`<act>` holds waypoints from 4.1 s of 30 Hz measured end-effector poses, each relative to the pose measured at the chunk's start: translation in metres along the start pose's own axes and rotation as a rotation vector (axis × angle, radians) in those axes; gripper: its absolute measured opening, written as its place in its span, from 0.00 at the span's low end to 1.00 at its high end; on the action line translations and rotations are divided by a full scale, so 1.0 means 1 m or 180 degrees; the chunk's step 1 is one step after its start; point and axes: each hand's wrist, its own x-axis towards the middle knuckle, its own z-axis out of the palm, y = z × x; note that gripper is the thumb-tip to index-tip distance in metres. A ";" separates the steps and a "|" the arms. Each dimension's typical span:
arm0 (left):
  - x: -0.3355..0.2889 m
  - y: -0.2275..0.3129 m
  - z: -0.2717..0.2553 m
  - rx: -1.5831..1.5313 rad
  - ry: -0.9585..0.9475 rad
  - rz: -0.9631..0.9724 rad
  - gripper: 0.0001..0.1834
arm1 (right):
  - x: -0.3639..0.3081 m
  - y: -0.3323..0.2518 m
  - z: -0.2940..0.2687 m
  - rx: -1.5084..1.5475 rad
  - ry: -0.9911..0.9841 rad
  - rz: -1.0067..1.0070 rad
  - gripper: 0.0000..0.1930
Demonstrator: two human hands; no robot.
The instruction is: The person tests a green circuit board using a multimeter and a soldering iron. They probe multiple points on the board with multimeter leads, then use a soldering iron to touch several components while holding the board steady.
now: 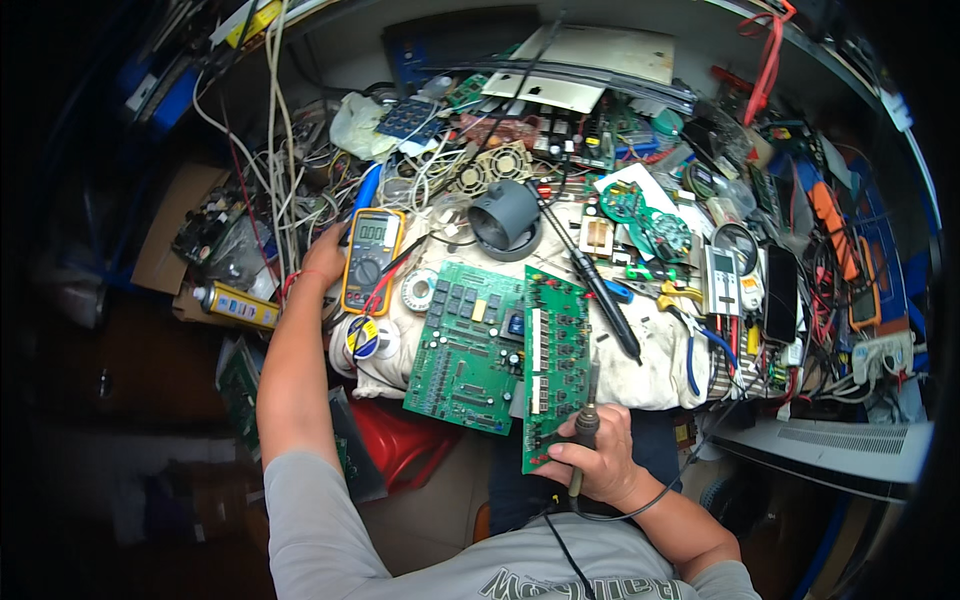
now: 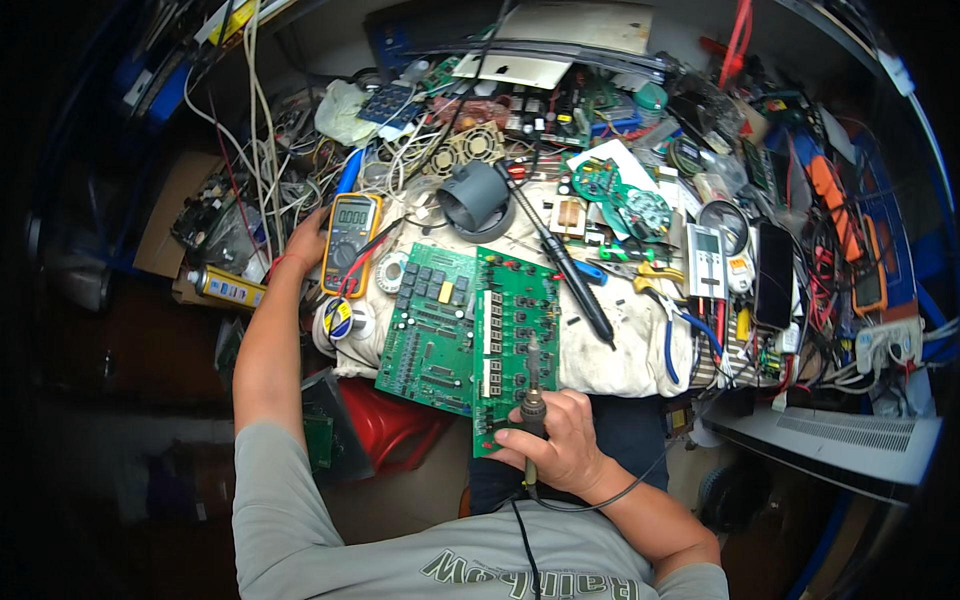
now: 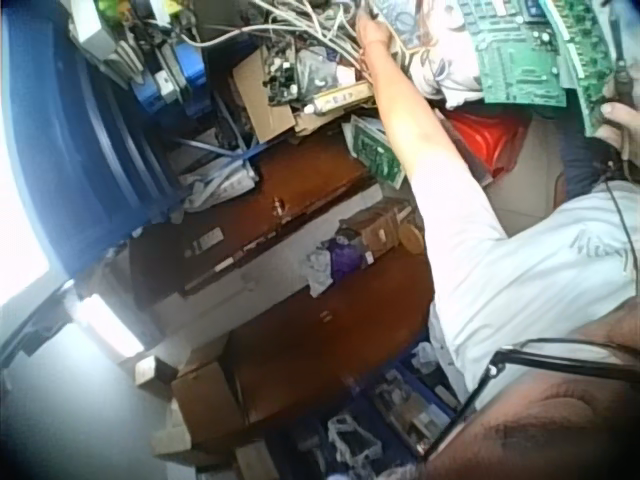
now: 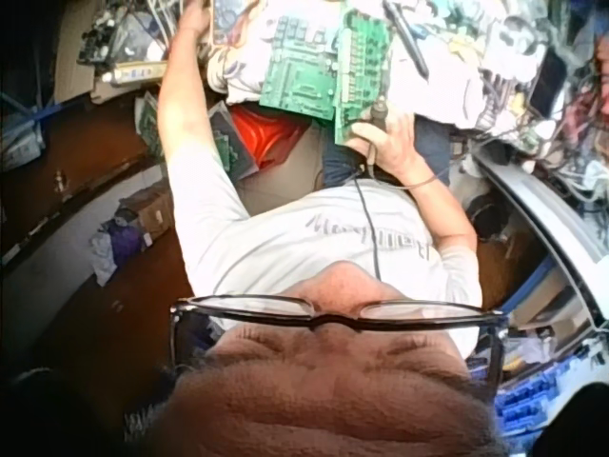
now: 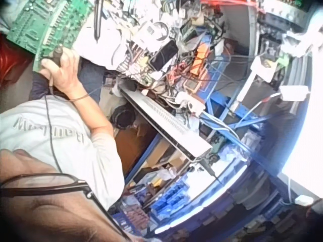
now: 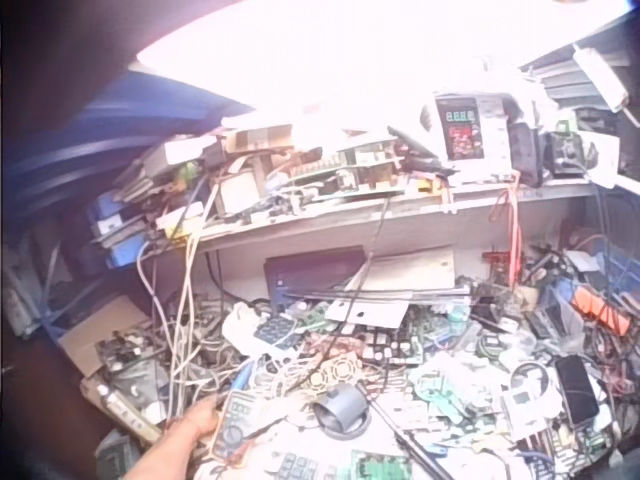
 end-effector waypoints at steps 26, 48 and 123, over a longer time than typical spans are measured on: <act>-0.002 0.011 -0.001 -0.0431 0.0132 -0.0151 0.34 | -0.001 -0.001 -0.012 -0.0288 -0.0113 0.0079 0.39; 0.025 -0.027 0.011 -0.0434 0.0102 0.0260 0.30 | -0.001 0.000 0.008 -0.0030 0.0024 -0.0084 0.22; 0.028 -0.029 0.005 -0.0458 -0.0262 0.0296 0.29 | 0.005 0.003 0.029 0.0081 -0.0281 -0.0388 0.17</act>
